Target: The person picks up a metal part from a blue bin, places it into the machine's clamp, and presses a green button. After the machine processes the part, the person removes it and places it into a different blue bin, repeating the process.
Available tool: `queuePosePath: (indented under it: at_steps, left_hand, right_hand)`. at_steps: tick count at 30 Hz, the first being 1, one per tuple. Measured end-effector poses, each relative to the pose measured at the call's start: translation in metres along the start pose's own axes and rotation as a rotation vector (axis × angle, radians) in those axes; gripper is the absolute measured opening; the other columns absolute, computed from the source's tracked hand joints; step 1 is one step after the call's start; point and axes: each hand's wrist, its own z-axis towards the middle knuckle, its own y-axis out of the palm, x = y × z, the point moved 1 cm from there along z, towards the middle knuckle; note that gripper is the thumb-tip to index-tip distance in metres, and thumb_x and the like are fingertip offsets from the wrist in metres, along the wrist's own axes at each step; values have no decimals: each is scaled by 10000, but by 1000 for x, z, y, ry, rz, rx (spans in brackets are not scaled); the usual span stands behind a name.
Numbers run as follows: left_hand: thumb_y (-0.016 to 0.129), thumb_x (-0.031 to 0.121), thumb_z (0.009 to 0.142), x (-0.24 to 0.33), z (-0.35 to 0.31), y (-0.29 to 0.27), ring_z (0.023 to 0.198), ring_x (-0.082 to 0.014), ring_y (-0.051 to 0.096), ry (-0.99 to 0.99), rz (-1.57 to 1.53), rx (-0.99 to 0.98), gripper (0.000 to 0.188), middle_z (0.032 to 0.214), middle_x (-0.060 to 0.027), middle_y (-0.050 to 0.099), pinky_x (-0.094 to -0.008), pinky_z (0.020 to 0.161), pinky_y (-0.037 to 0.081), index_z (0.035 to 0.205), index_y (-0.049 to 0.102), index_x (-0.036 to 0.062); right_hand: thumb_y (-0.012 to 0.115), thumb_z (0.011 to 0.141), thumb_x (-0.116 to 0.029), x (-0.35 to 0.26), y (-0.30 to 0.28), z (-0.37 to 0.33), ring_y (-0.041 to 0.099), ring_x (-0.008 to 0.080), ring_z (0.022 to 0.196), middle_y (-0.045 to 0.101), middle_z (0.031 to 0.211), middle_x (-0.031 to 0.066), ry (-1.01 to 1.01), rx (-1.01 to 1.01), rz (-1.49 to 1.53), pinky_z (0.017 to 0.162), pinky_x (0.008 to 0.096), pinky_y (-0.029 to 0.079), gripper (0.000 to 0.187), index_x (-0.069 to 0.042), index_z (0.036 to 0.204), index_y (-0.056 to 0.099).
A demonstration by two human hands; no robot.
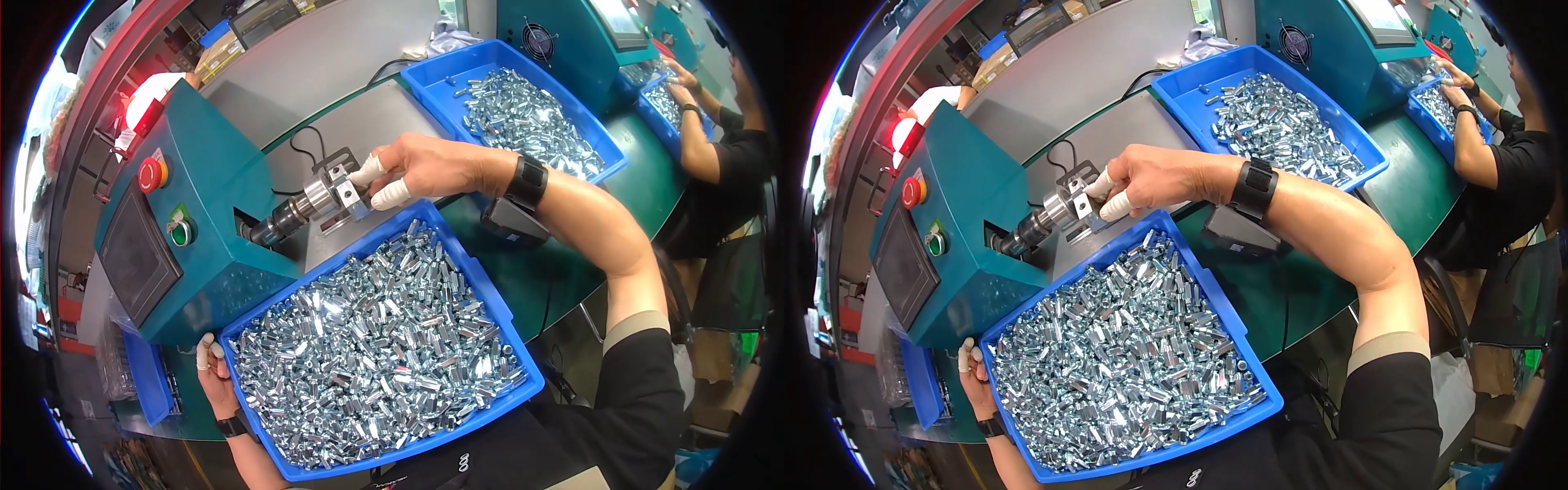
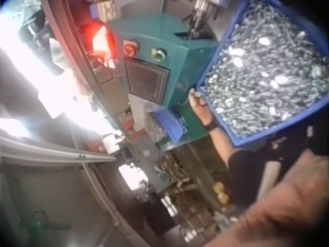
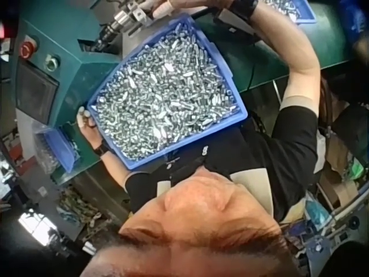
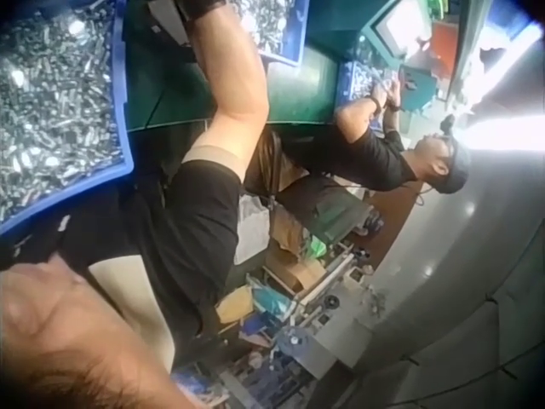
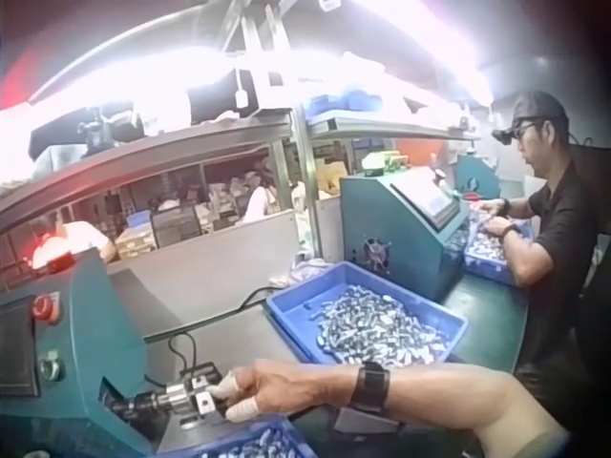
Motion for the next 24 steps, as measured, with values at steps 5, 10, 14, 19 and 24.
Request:
queuePosePath:
  at_steps: [5,10,14,19,24]
  left_hand:
    - [539,271,1056,16,-1,-8,533,-48,429,-36,42,1,274,815,14,633,-213,500,338,1149,664,45]
    - [574,225,1024,72,-38,47,646,-89,564,317,612,-108,287,971,-73,701,-214,548,397,1188,663,7]
    - [643,24,910,96,-47,144,749,-101,633,778,1022,-279,375,1314,-137,649,-227,611,483,1284,637,13]
    - [737,8,841,98,-29,208,689,-87,606,944,1346,-324,560,1399,-120,615,-212,595,491,1381,598,59]
    - [754,51,854,101,-27,215,652,-80,574,913,1402,-292,584,1409,-115,610,-211,579,480,1411,579,67]
  right_hand:
    - [701,941,-210,-4,-6,-8,615,138,972,713,1135,69,17,40,53,834,288,511,447,-33,1347,649]
    - [716,903,-223,5,-7,-6,586,118,801,711,1085,77,-56,45,102,762,265,507,437,-20,1289,686]
    - [705,911,-221,-2,-6,-11,588,121,817,712,1098,84,-67,48,43,776,264,507,422,-13,1278,690]
    - [693,922,-228,-3,-12,-17,605,127,866,713,1109,84,6,112,93,797,267,513,416,1,1269,690]
    - [693,927,-231,-19,-12,-25,618,133,917,712,1137,85,43,103,126,808,269,517,419,16,1264,687]
